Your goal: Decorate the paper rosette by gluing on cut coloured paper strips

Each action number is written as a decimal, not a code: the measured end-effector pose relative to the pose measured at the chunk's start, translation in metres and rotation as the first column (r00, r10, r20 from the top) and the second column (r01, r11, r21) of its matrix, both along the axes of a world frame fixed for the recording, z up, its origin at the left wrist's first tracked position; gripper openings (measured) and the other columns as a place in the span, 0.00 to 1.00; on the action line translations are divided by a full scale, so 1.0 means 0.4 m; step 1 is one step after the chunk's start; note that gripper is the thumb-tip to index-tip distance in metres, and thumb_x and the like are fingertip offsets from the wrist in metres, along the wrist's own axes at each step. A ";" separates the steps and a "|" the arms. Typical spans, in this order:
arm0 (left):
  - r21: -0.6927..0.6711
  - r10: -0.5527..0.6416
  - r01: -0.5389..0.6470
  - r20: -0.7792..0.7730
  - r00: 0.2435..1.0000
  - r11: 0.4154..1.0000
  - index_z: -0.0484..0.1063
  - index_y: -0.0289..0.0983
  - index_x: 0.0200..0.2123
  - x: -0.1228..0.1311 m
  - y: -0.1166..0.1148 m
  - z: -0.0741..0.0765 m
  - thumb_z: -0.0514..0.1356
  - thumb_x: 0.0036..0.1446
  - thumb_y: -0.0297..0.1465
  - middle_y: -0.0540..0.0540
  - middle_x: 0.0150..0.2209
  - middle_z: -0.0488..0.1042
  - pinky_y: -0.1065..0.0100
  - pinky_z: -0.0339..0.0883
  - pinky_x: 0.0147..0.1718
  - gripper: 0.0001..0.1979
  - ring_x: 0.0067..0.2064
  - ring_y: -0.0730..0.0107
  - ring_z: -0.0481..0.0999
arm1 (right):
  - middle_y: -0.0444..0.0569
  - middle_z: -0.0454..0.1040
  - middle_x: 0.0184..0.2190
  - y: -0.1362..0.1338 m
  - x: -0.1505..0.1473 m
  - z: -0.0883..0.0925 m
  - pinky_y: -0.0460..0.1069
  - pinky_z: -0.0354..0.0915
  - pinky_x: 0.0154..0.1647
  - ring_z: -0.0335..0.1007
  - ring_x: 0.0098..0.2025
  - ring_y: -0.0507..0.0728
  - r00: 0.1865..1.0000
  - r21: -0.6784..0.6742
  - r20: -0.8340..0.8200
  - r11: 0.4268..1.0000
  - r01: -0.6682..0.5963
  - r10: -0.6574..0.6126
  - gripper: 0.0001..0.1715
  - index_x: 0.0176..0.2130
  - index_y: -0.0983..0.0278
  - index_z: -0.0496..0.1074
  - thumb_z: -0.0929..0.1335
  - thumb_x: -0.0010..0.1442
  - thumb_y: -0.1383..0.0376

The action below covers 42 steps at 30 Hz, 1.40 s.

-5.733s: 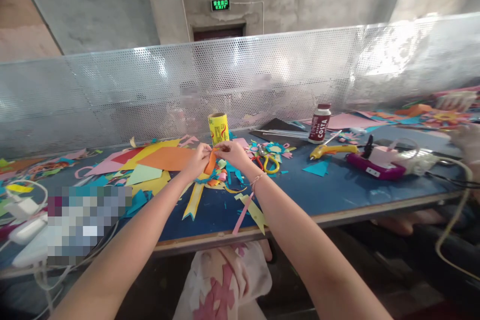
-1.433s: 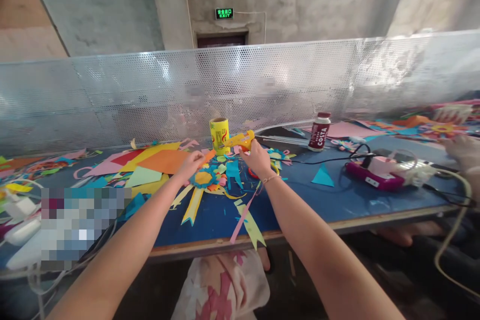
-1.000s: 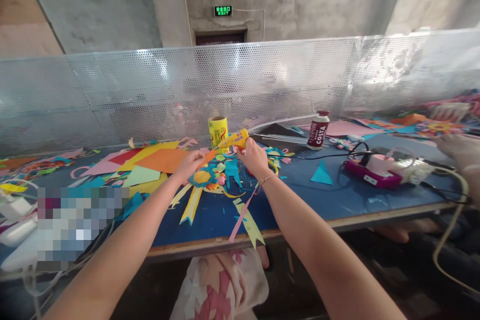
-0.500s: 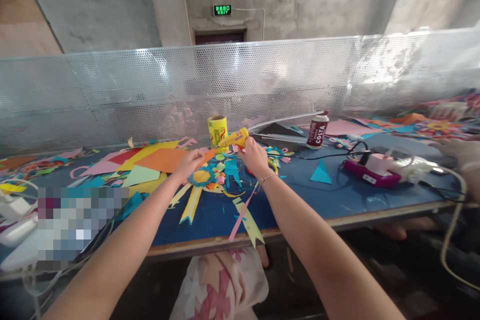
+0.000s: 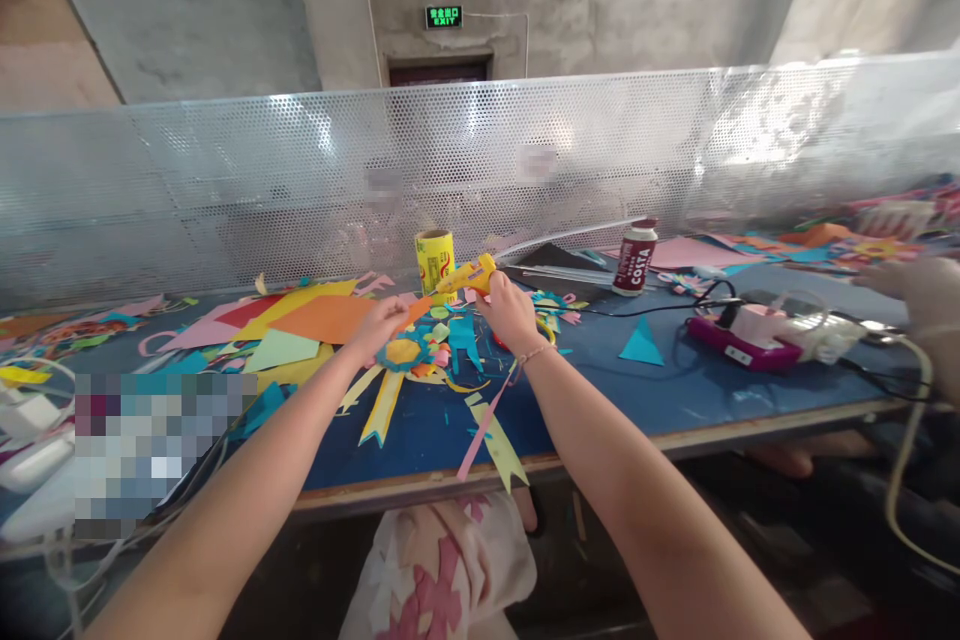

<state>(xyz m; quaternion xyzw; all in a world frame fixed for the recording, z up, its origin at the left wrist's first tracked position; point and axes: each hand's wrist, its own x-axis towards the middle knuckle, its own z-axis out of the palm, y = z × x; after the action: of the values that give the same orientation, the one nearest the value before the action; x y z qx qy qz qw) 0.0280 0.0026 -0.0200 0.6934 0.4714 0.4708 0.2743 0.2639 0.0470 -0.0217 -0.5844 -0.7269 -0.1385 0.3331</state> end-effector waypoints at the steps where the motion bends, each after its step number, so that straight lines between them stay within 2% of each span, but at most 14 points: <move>1: 0.003 0.002 -0.002 -0.003 1.000 1.000 0.61 0.38 0.27 0.000 0.000 0.001 0.54 0.53 0.34 0.50 0.29 0.66 0.68 0.62 0.37 0.06 0.34 0.69 0.67 | 0.56 0.73 0.42 0.001 0.000 0.000 0.50 0.57 0.32 0.70 0.41 0.62 1.000 0.000 0.001 1.000 0.005 -0.005 0.14 0.41 0.65 0.63 0.62 0.63 0.56; 6: 0.020 0.031 -0.031 -0.024 0.999 0.999 0.61 0.38 0.26 -0.002 -0.002 0.004 0.54 0.53 0.33 0.51 0.27 0.63 0.70 0.61 0.34 0.06 0.32 0.70 0.65 | 0.57 0.73 0.42 0.001 0.001 0.001 0.50 0.57 0.33 0.70 0.41 0.62 1.000 -0.001 0.013 1.000 0.016 -0.016 0.15 0.41 0.65 0.64 0.61 0.64 0.56; 11: -0.001 0.023 -0.023 0.045 0.999 1.000 0.61 0.38 0.26 -0.001 -0.005 0.004 0.55 0.53 0.34 0.53 0.23 0.60 0.71 0.61 0.30 0.07 0.28 0.72 0.63 | 0.56 0.73 0.40 -0.001 0.003 0.000 0.50 0.56 0.32 0.70 0.40 0.62 0.999 0.014 0.034 1.000 0.000 0.000 0.15 0.41 0.66 0.64 0.62 0.63 0.56; 26: -0.006 0.039 -0.039 0.130 0.991 0.999 0.63 0.38 0.25 0.002 -0.009 0.012 0.60 0.53 0.35 0.54 0.21 0.61 0.72 0.61 0.28 0.10 0.26 0.74 0.64 | 0.55 0.74 0.39 0.006 0.007 -0.003 0.51 0.59 0.33 0.70 0.39 0.62 0.999 0.064 0.041 0.998 -0.015 0.012 0.13 0.40 0.65 0.65 0.63 0.60 0.58; 35: -0.011 0.083 -0.083 0.144 0.986 0.997 0.63 0.39 0.27 0.000 0.001 0.010 0.56 0.54 0.34 0.53 0.23 0.63 0.71 0.60 0.29 0.07 0.26 0.74 0.64 | 0.59 0.73 0.44 0.014 0.010 -0.001 0.53 0.62 0.37 0.71 0.43 0.65 0.992 -0.059 -0.105 0.997 0.059 -0.065 0.21 0.44 0.66 0.64 0.66 0.57 0.53; 42: 0.006 0.049 -0.050 0.127 0.991 0.999 0.62 0.39 0.28 0.000 0.000 0.009 0.56 0.56 0.36 0.53 0.23 0.61 0.70 0.60 0.30 0.08 0.27 0.73 0.62 | 0.60 0.73 0.43 0.029 0.014 -0.007 0.55 0.64 0.42 0.70 0.46 0.66 0.964 -0.001 -0.266 1.000 -0.014 0.013 0.23 0.45 0.65 0.63 0.67 0.55 0.53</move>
<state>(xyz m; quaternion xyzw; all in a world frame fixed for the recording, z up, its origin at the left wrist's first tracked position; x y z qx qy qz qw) 0.0279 0.0025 -0.0165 0.6516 0.4679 0.5227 0.2885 0.2694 0.0585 -0.0243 -0.5931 -0.6799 -0.0557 0.4276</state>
